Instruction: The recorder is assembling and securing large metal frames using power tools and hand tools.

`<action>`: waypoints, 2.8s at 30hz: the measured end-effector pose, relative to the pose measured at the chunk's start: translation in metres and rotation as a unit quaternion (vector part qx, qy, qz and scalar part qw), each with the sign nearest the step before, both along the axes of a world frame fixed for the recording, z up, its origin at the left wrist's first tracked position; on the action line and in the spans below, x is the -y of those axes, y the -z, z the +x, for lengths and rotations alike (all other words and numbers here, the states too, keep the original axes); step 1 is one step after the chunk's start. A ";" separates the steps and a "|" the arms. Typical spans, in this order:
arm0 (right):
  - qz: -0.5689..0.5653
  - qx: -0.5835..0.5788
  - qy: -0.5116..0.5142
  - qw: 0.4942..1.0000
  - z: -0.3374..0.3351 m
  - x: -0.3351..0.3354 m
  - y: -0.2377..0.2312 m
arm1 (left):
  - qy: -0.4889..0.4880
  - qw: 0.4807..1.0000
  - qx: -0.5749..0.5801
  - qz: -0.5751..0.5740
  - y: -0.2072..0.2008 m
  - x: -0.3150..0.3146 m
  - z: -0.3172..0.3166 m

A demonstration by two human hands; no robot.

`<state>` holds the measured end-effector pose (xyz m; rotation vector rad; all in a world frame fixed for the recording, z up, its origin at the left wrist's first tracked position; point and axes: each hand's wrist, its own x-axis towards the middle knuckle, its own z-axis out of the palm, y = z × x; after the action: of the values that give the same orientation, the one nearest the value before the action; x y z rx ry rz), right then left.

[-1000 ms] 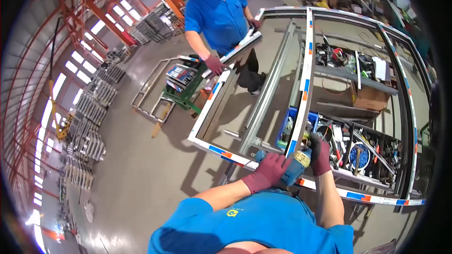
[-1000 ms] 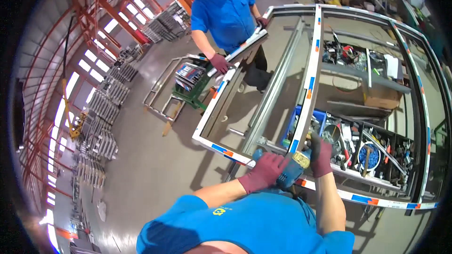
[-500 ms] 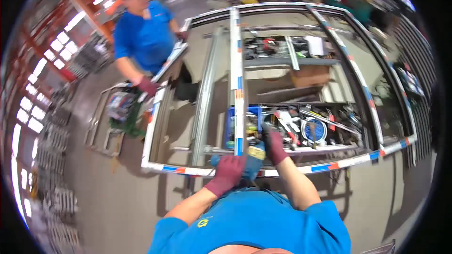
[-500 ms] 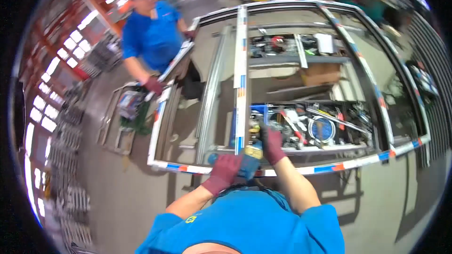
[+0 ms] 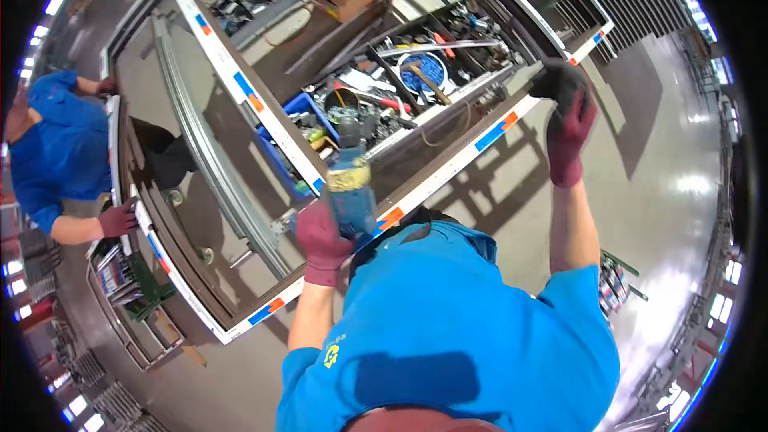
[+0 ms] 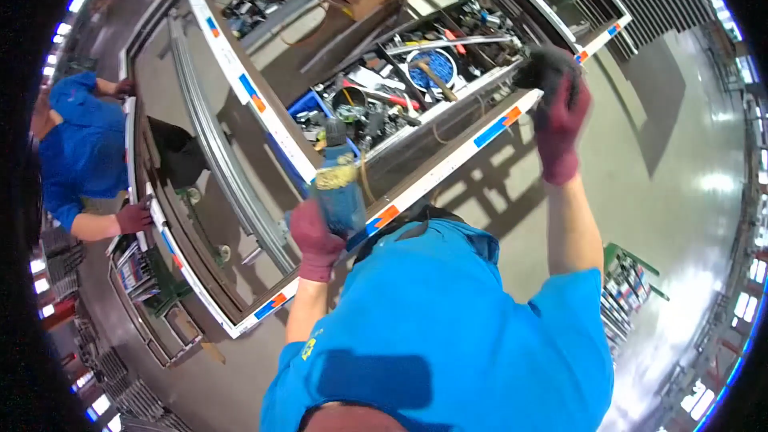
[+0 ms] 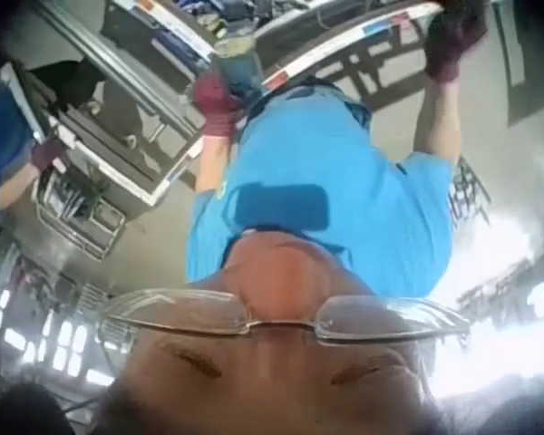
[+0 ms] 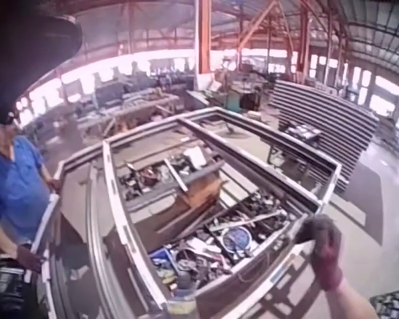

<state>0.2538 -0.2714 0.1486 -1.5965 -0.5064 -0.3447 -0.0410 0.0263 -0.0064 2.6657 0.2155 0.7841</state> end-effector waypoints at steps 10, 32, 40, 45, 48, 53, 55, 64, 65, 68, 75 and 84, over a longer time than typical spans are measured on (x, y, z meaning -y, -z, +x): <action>-0.660 -0.281 0.210 0.665 0.035 0.154 0.117 | -0.102 0.994 -0.012 0.022 0.033 -0.050 0.078; -0.716 -0.344 -0.212 0.570 0.404 0.007 0.601 | -0.239 0.930 -0.278 0.035 0.056 -0.040 0.097; -0.691 -0.360 -0.180 0.601 0.363 -0.008 0.596 | -0.200 0.927 -0.300 0.108 0.053 -0.042 0.117; -0.686 -0.364 -0.166 0.607 0.365 -0.005 0.591 | -0.219 0.928 -0.286 0.101 0.055 -0.038 0.118; -0.686 -0.321 -0.220 0.614 0.377 0.019 0.589 | -0.206 0.929 -0.286 0.115 0.055 -0.042 0.108; -0.463 -0.530 -0.269 0.657 0.414 0.061 0.555 | -0.213 0.933 -0.269 0.112 0.056 -0.040 0.109; -0.444 -0.538 -0.272 0.663 0.418 0.045 0.505 | -0.221 0.932 -0.267 0.102 0.052 -0.038 0.110; -0.309 -0.482 -0.330 0.750 0.373 0.003 0.323 | -0.273 0.950 -0.142 0.058 0.057 -0.027 0.104; -0.313 -0.470 -0.338 0.753 0.368 0.005 0.321 | -0.294 0.944 -0.149 0.025 0.054 -0.024 0.106; -0.304 -0.427 -0.308 0.794 0.342 0.001 0.289 | -0.303 0.940 -0.112 0.105 0.067 -0.022 0.090; -0.243 -0.343 -0.172 0.891 0.321 0.015 0.187 | -0.325 0.937 -0.125 -0.021 0.057 -0.019 0.106; -0.353 -0.075 -0.189 0.913 0.329 0.043 0.234 | -0.311 0.934 -0.163 0.070 0.060 -0.022 0.105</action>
<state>0.5830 -0.3144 -0.0855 -2.1396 -0.8665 0.2975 0.0636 0.0486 -0.0666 2.8670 1.1709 0.5204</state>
